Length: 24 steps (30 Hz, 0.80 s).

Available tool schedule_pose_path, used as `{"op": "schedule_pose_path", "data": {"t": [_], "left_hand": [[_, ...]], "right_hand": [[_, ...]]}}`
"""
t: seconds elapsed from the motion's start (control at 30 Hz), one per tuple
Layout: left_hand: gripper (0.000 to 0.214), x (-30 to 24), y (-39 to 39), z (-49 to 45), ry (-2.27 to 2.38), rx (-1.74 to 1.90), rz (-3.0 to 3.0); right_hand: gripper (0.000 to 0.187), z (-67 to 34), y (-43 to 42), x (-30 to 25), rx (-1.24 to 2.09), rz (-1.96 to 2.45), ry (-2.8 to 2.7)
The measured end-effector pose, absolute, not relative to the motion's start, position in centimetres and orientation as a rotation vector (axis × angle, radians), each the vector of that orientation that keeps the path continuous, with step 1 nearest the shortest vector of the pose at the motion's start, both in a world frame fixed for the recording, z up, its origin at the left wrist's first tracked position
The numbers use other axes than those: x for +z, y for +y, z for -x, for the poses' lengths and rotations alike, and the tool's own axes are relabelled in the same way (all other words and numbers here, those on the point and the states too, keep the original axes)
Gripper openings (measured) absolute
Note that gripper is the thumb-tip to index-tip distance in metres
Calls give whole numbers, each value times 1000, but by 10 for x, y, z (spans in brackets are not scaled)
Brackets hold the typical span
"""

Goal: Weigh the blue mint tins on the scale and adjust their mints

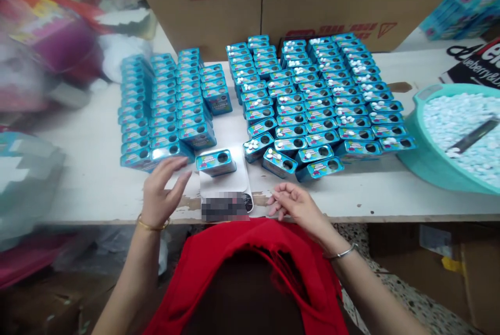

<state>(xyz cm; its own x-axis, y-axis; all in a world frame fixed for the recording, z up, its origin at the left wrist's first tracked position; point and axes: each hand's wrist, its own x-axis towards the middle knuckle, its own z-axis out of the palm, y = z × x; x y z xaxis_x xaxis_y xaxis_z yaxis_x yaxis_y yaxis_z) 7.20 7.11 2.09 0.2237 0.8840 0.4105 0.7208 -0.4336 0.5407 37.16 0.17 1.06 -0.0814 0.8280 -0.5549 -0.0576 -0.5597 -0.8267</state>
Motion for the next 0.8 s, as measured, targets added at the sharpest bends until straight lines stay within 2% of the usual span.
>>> {"op": "schedule_pose_path", "data": {"t": [0.23, 0.43, 0.53, 0.63, 0.73, 0.8], "left_hand": [[22, 26, 76, -88, 1405, 1034, -2298], [25, 29, 69, -82, 1474, 1027, -2292], [40, 31, 75, -87, 1438, 960, -2336], [58, 31, 90, -99, 1324, 728, -2496], [41, 33, 115, -113, 1219, 496, -2664], [32, 39, 139, -120, 1241, 507, -2731]], "right_hand": [[17, -320, 56, 55, 1198, 1228, -1352], [11, -299, 87, 53, 819, 1080, -1643], [13, -317, 78, 49, 757, 1145, -1561], [17, -345, 61, 45, 792, 1295, -1466], [21, -371, 41, 41, 815, 1463, -1343], [24, -386, 29, 38, 803, 1547, -1237]]}}
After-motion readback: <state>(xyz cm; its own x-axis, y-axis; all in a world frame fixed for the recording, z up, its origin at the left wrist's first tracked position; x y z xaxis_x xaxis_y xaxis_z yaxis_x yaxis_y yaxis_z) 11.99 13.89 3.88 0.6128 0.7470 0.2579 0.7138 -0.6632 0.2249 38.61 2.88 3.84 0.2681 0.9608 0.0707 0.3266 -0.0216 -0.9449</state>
